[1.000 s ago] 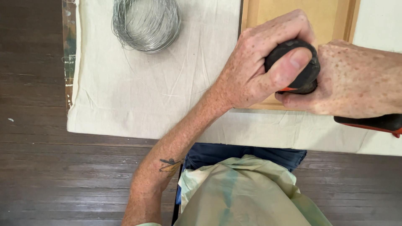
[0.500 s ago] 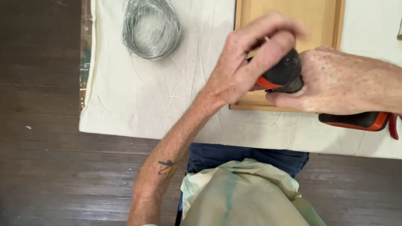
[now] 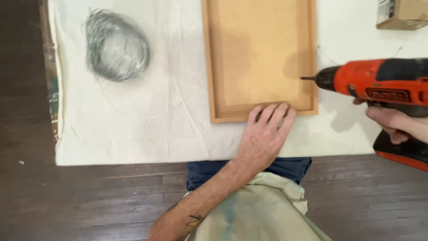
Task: Attaching hanging wire to a wooden frame using a power drill and pliers
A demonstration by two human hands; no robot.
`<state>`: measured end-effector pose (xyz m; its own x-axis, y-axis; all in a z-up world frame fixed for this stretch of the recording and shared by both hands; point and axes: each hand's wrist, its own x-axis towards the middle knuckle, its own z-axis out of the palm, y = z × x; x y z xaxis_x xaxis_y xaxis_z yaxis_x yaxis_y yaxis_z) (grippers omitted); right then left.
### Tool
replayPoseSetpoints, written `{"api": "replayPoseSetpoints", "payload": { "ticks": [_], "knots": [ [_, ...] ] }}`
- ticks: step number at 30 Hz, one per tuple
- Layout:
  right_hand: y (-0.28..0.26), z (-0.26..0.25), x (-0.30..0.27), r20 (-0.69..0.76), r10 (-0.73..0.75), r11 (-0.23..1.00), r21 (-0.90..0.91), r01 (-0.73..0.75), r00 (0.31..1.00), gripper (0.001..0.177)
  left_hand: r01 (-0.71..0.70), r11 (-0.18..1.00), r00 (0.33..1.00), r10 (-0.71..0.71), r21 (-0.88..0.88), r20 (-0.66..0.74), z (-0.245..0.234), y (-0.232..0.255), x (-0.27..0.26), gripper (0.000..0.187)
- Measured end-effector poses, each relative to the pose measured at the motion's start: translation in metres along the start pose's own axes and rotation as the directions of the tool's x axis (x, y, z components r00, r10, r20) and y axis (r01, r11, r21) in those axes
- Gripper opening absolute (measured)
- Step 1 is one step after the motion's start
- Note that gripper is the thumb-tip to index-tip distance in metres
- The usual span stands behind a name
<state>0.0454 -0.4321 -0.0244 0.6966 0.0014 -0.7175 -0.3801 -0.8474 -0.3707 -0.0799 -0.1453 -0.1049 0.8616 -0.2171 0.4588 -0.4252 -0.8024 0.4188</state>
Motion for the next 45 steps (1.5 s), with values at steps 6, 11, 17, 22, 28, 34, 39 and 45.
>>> {"api": "replayPoseSetpoints", "payload": {
  "ticks": [6,11,17,22,28,34,39,45],
  "knots": [
    [0.004,-0.01,-0.04,0.01,0.066,0.961,0.267,-0.067,0.998,0.029,0.032,0.993,0.997,-0.024,-0.117,0.072,-0.008,-0.01,0.003,0.025],
    [-0.035,-0.013,-0.049,0.071,0.212,0.964,-0.178,-0.197,0.975,0.051,0.094,0.992,0.995,-0.097,-0.078,-0.029,-0.002,0.007,0.019,0.017],
    [-0.056,-0.003,-0.057,0.051,0.405,0.914,-0.03,-0.404,0.913,0.057,0.182,0.981,0.976,-0.189,-0.067,-0.104,0.018,0.006,0.044,0.048],
    [-0.017,0.003,-0.045,0.13,0.282,0.95,0.101,-0.296,0.951,0.071,0.164,0.986,0.986,-0.166,-0.037,-0.028,0.022,0.008,0.046,0.044],
    [0.014,-0.003,-0.048,-0.014,-0.121,0.985,-0.122,0.119,0.993,0.058,0.077,0.997,0.996,-0.077,-0.012,0.037,0.016,0.014,0.031,0.027],
    [0.033,0.001,-0.043,-0.085,-0.171,0.938,-0.319,0.136,0.982,0.052,0.038,0.999,0.999,-0.038,-0.02,0.029,0.014,0.011,0.033,0.024],
    [0.019,0.0,-0.04,-0.067,-0.174,0.923,-0.358,0.139,0.982,0.046,0.046,0.999,0.999,-0.046,-0.008,0.025,0.021,0.014,0.031,0.03],
    [0.015,-0.002,-0.04,-0.02,-0.297,0.87,-0.419,0.262,0.955,0.058,0.057,0.998,0.998,-0.058,0.024,0.036,0.025,0.014,0.029,0.034]
  ]
}}
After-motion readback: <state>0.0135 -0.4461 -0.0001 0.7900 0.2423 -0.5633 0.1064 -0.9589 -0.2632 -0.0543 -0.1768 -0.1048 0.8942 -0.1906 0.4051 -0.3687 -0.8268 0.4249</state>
